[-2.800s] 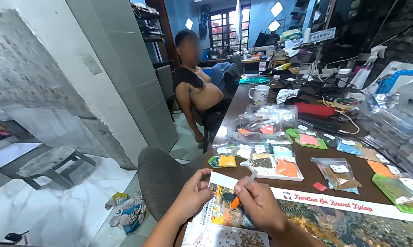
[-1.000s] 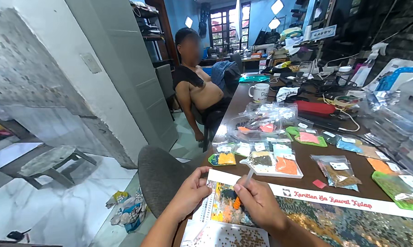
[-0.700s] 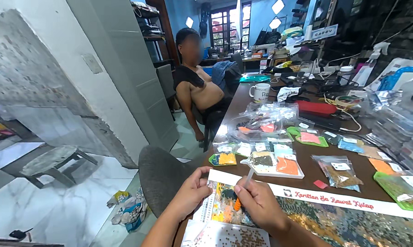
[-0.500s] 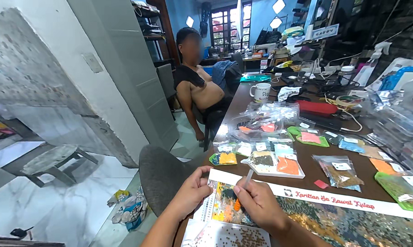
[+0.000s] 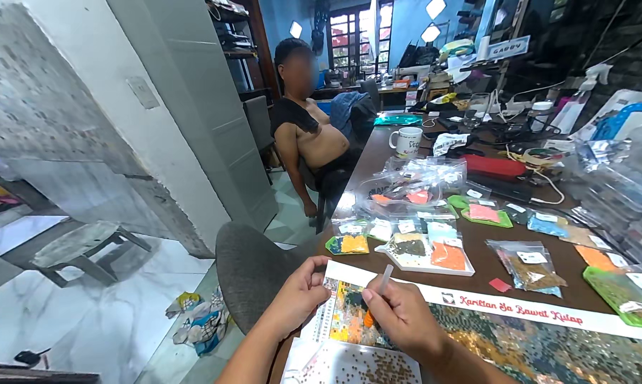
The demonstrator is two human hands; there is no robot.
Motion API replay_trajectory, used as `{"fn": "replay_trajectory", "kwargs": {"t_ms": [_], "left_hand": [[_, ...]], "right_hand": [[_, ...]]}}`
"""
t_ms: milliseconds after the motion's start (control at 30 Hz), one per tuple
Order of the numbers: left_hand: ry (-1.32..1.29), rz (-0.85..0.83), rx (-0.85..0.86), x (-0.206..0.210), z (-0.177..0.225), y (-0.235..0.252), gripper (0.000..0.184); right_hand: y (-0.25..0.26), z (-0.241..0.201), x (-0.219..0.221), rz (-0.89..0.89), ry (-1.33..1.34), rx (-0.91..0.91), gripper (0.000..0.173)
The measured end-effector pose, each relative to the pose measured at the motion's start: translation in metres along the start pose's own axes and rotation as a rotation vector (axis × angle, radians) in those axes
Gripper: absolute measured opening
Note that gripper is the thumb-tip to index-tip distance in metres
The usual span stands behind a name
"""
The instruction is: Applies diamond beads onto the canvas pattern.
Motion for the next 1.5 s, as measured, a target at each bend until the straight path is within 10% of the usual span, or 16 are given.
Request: {"fn": "replay_trajectory", "kwargs": {"t_ms": [600, 1500], "left_hand": [[0.562, 0.085, 0.351, 0.009, 0.021, -0.013, 0.061], [0.797, -0.082, 0.129, 0.032, 0.011, -0.008, 0.081]], "right_hand": [[-0.001, -0.001, 0.002, -0.019, 0.004, -0.01, 0.033], [0.003, -0.018, 0.007, -0.135, -0.162, -0.086, 0.035]]}}
Point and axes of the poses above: each hand's wrist, its own y-axis towards the middle knuckle, its own x-axis out of the palm, z = x × y, the point moved 7 cm from there along y, towards the middle knuckle, and after that the axes turned 7 degrees about z, right-handed, at the moved point
